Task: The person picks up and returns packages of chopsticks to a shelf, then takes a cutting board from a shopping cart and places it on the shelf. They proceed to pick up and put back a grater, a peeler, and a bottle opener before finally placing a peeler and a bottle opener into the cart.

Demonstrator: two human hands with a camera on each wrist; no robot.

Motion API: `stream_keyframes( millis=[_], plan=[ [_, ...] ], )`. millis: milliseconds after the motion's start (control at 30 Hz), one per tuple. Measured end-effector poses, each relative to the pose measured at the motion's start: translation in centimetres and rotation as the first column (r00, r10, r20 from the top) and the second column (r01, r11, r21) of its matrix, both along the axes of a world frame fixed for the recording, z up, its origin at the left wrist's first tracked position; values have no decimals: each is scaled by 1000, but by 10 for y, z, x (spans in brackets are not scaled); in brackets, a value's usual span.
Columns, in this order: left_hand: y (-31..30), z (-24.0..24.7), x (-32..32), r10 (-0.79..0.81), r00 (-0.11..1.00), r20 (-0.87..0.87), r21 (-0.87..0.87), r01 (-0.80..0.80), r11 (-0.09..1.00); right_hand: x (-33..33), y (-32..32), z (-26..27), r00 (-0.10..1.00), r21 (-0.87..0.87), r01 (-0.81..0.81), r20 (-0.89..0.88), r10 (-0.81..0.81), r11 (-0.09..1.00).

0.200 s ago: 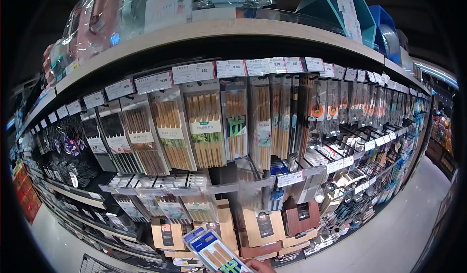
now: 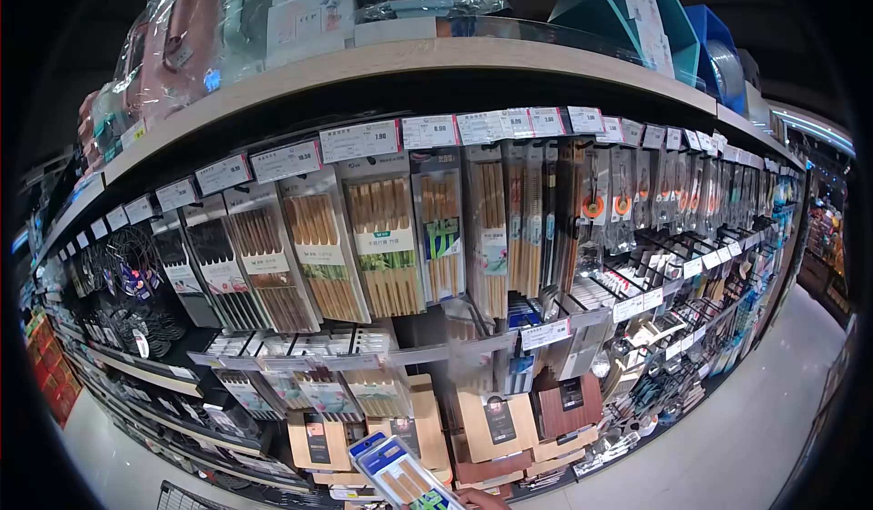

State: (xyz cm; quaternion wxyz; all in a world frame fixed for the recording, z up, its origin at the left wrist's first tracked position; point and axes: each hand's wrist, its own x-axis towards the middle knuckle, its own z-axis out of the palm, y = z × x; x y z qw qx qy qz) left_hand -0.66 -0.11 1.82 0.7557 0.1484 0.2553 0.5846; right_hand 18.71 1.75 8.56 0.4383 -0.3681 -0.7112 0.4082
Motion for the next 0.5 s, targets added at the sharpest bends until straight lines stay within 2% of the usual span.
stream_keyframes(
  millis=[33, 67, 100, 167, 200, 267, 300, 367, 433, 500],
  plan=[
    [-1, 9, 2, 6, 994, 110, -27, -3, 1000, 2, 2, -3, 1000, 0, 1, -2, -1, 1000],
    [-3, 15, 2, 15, 976, 216, -57, -2, 998, 4, 3, -5, 995, -123, -45, -91, 34, 991],
    [-4, 16, 2, 13, 977, 211, -58, -1, 998, 7, 4, -5, 981, -237, -101, -183, 58, 966],
    [-5, 20, 1, 106, 974, 199, -164, -74, 984, 16, 16, -23, 985, -226, -101, -158, 66, 969],
    [-5, 24, 2, 101, 976, 191, -163, -70, 984, 27, 24, -22, 986, -228, -96, -157, 60, 969],
    [-4, 33, -3, 172, 985, -5, -224, -169, 960, 45, 39, -11, 985, -233, -81, -166, 42, 969],
    [-2, 30, -9, 163, 986, -21, -222, -163, 961, 48, 45, 0, 984, -237, -73, -173, 32, 969],
    [-3, 22, -21, 184, 983, 28, -256, -171, 951, 54, 56, 85, 915, -104, -59, -403, 12, 993],
    [-8, 29, -24, 185, 982, 21, -251, -174, 952, 63, 79, 155, 891, -90, -19, -452, -24, 996],
    [-12, 35, -25, 189, 982, 17, -239, -179, 954, 65, 110, 198, 859, 57, 18, -512, 14, 998]
  ],
)
